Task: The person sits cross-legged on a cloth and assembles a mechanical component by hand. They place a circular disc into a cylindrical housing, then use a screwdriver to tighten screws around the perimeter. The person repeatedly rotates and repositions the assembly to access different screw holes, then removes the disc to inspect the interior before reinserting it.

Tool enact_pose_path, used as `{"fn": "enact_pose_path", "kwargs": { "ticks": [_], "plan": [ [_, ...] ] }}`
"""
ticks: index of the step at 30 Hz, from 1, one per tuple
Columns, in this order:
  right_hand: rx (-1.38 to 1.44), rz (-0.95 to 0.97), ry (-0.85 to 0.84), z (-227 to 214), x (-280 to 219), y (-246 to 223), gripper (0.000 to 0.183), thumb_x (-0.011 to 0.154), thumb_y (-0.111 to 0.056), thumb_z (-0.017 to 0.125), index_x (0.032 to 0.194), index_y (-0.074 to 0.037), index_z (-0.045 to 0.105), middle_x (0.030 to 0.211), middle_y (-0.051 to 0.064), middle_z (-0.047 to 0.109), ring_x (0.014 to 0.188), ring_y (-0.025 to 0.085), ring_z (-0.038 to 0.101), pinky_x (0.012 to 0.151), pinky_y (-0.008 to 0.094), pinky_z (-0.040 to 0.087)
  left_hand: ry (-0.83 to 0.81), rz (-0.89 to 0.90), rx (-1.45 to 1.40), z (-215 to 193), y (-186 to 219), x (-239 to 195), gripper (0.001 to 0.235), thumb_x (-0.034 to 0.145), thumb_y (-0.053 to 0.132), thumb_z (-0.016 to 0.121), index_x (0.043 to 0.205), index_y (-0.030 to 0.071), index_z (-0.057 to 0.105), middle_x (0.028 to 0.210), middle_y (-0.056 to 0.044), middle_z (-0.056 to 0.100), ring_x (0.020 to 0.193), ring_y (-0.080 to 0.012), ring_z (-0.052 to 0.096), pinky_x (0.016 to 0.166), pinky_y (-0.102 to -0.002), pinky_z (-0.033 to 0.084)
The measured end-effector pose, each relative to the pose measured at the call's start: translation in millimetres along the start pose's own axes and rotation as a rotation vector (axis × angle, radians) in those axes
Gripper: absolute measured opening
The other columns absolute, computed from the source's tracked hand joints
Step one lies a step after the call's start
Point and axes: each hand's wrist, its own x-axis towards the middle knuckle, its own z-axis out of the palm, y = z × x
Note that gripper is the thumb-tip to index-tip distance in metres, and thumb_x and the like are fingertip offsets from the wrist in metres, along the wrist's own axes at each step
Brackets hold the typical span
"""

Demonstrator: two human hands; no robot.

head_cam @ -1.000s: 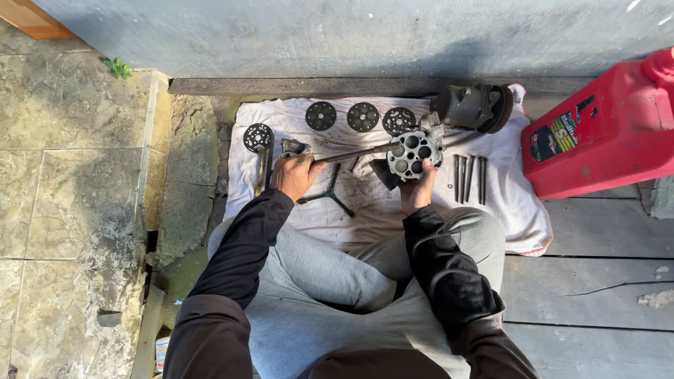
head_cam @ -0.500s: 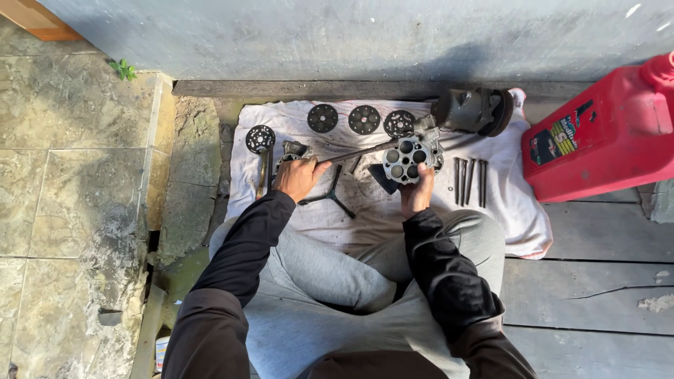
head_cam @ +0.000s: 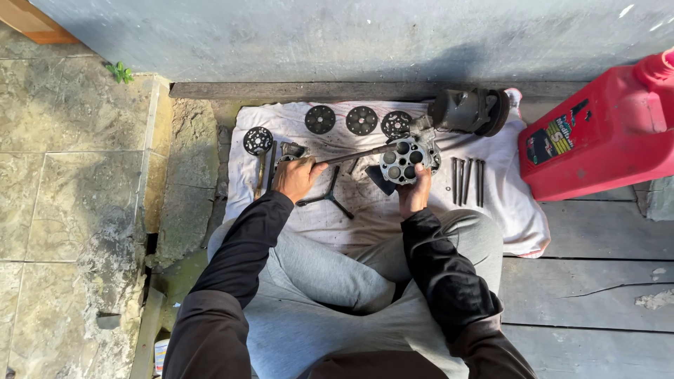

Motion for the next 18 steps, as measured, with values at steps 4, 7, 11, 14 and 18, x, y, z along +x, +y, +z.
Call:
{"fn": "enact_pose_path", "kwargs": {
  "ticks": [4,7,11,14,18],
  "plan": [
    [-0.013,0.000,-0.018,0.7,-2.0,-1.0,0.037,0.090,-0.044,0.064,0.118,-0.021,0.057,0.103,0.013,0.067,0.085,0.029,0.070,0.071,0.052,0.065,0.004,-0.006,-0.006,-3.1,1.6,0.7,0.048,0.106,0.054,0.049,0.078,0.016,0.055,0.058,-0.007,0.056,0.057,-0.0299,0.067,0.049,-0.037,0.053],
    [-0.028,0.004,-0.007,7.8,-5.4,-4.2,0.037,0.090,-0.045,0.065,0.114,-0.020,0.055,0.101,0.011,0.065,0.085,0.028,0.069,0.070,0.051,0.065,-0.025,0.006,0.047,-6.8,3.0,2.1,0.050,0.104,0.052,0.053,0.077,0.011,0.057,0.057,-0.011,0.060,0.057,-0.0339,0.068,0.049,-0.043,0.053],
    [-0.042,-0.003,-0.004,13.6,-7.5,-11.2,0.036,0.090,-0.044,0.066,0.113,-0.019,0.054,0.102,0.012,0.064,0.086,0.028,0.067,0.071,0.051,0.065,0.019,-0.002,0.009,3.6,-5.0,-0.6,0.047,0.105,0.053,0.053,0.079,0.014,0.060,0.059,-0.009,0.059,0.057,-0.0313,0.068,0.049,-0.039,0.053],
    [-0.083,-0.038,-0.017,21.8,-12.1,-15.0,0.038,0.089,-0.042,0.068,0.114,-0.017,0.053,0.102,0.013,0.064,0.086,0.029,0.067,0.071,0.051,0.064,0.011,-0.010,0.030,-2.5,-0.1,3.1,0.047,0.105,0.054,0.052,0.079,0.015,0.059,0.058,-0.007,0.059,0.057,-0.0299,0.068,0.049,-0.038,0.053],
    [-0.119,-0.033,-0.024,25.4,-16.4,-14.7,0.045,0.090,-0.043,0.068,0.122,-0.016,0.051,0.107,0.013,0.061,0.090,0.027,0.066,0.070,0.049,0.064,-0.056,-0.038,0.009,-12.6,8.8,3.4,0.051,0.106,0.052,0.050,0.080,0.010,0.060,0.059,-0.013,0.062,0.059,-0.0361,0.068,0.050,-0.045,0.052]
  ]
}}
